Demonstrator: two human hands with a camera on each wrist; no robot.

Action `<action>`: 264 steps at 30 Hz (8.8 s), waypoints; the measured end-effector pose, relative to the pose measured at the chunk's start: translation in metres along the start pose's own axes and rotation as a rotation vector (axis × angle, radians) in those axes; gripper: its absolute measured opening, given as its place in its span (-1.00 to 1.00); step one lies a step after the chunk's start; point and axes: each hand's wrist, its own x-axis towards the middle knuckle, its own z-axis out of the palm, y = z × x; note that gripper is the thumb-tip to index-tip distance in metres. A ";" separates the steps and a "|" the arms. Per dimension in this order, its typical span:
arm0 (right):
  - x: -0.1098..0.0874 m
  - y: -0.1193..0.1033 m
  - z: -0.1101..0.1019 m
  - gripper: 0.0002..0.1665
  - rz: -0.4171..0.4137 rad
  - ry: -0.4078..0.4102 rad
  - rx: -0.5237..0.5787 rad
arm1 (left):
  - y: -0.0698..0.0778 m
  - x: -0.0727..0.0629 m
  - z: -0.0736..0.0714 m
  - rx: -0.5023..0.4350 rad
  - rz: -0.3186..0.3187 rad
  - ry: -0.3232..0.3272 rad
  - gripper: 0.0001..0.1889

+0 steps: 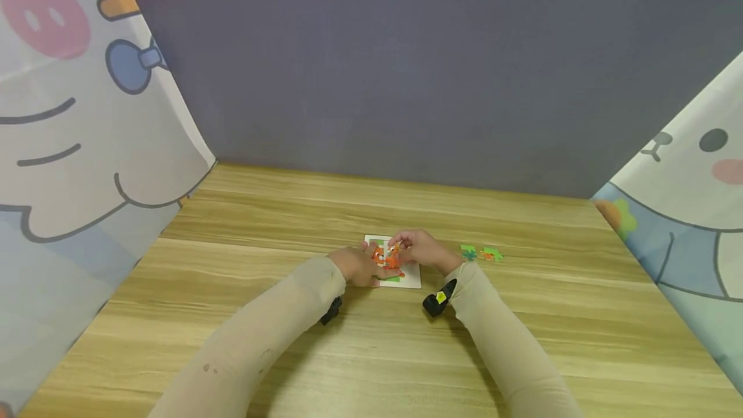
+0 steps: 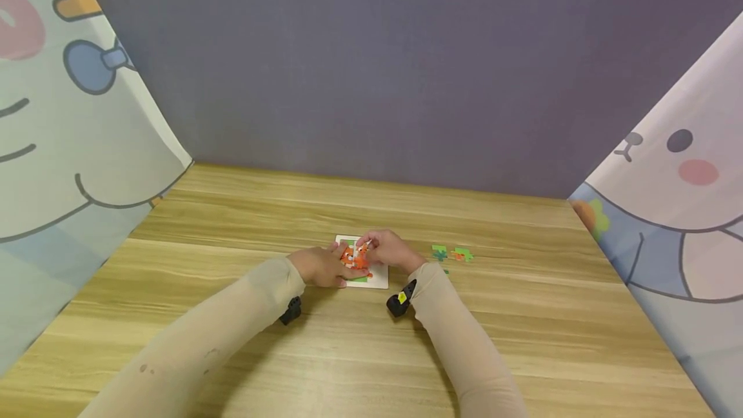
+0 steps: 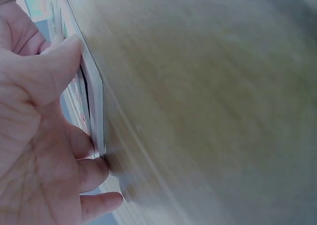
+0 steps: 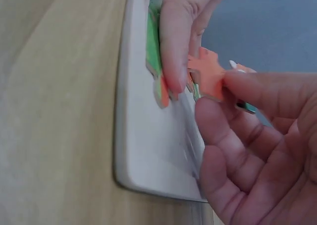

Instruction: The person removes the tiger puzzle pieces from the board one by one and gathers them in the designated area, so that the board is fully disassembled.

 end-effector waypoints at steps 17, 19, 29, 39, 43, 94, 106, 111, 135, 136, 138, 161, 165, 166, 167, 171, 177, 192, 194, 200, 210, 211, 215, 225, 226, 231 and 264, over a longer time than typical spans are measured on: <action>-0.009 0.004 -0.007 -0.71 0.016 0.018 0.015 | 0.001 -0.002 -0.001 0.022 -0.002 -0.003 -0.42; -0.012 0.006 -0.009 -0.69 0.021 0.016 0.028 | 0.001 -0.003 0.000 0.023 -0.007 0.001 -0.43; -0.026 0.018 -0.025 -0.63 0.062 0.050 0.047 | 0.001 -0.005 0.001 0.018 0.006 0.009 -0.41; -0.043 0.030 -0.044 -0.60 0.042 0.060 -0.027 | 0.000 -0.004 0.000 -0.058 0.002 0.026 -0.42; -0.051 0.033 -0.049 -0.58 0.040 0.074 -0.046 | -0.002 -0.003 0.002 -0.065 0.018 0.052 -0.40; -0.130 0.067 -0.109 -0.57 0.120 0.197 -0.023 | -0.037 0.000 0.001 -0.034 0.220 0.247 -0.40; -0.134 0.072 -0.112 -0.60 0.159 0.222 -0.057 | -0.042 -0.005 0.003 -0.032 0.216 0.247 -0.41; -0.136 0.072 -0.112 -0.60 0.164 0.231 -0.048 | -0.041 -0.008 0.002 -0.040 0.219 0.249 -0.40; -0.132 0.071 -0.106 -0.71 0.138 0.211 -0.189 | -0.036 -0.001 0.004 0.016 0.211 0.300 -0.43; -0.132 0.071 -0.106 -0.72 0.136 0.210 -0.204 | -0.036 -0.001 0.004 0.017 0.212 0.302 -0.42; -0.131 0.071 -0.106 -0.74 0.137 0.209 -0.236 | -0.036 -0.001 0.004 0.013 0.215 0.303 -0.40; -0.128 0.068 -0.106 -0.77 0.184 0.214 -0.401 | -0.037 0.001 0.005 -0.019 0.180 0.254 -0.38; -0.128 0.067 -0.106 -0.76 0.201 0.218 -0.415 | -0.036 0.002 0.006 0.004 0.173 0.248 -0.37; -0.128 0.067 -0.106 -0.76 0.206 0.218 -0.418 | -0.036 0.002 0.005 0.012 0.169 0.241 -0.36; -0.127 0.067 -0.106 -0.76 0.212 0.220 -0.420 | -0.036 0.002 0.005 0.020 0.166 0.236 -0.36; -0.127 0.067 -0.106 -0.76 0.225 0.223 -0.447 | -0.034 0.001 0.004 0.044 0.147 0.219 -0.35; -0.125 0.067 -0.105 -0.76 0.227 0.223 -0.477 | -0.033 0.002 0.004 0.091 0.151 0.227 -0.37; -0.098 0.037 -0.085 -0.73 0.128 0.160 -0.345 | -0.034 0.000 -0.001 0.106 0.188 0.201 -0.38; -0.092 0.033 -0.079 -0.73 0.101 0.136 -0.330 | -0.034 0.000 -0.001 0.101 0.178 0.200 -0.38; -0.069 0.022 -0.058 -0.74 0.005 0.070 -0.321 | -0.035 -0.001 -0.001 0.125 0.185 0.220 -0.37; -0.038 0.003 -0.025 -0.79 -0.052 0.001 -0.301 | -0.037 0.000 0.002 0.084 0.209 0.215 -0.38; -0.036 0.002 -0.023 -0.79 -0.057 -0.006 -0.308 | -0.037 0.000 0.002 0.082 0.209 0.215 -0.38; -0.031 -0.003 -0.017 -0.77 -0.080 -0.029 -0.363 | -0.036 0.001 0.002 0.091 0.206 0.217 -0.38; -0.025 -0.013 -0.008 -0.72 -0.069 -0.077 -0.457 | -0.035 0.002 0.000 0.085 0.188 0.205 -0.37; -0.023 -0.014 -0.007 -0.72 -0.068 -0.084 -0.473 | -0.035 0.002 0.001 0.083 0.185 0.203 -0.36; -0.019 -0.015 -0.002 -0.74 -0.043 -0.105 -0.589 | -0.035 0.004 0.002 0.087 0.175 0.196 -0.35; -0.016 -0.023 0.009 -0.75 -0.020 -0.128 -0.701 | -0.035 0.004 0.000 0.085 0.166 0.210 -0.37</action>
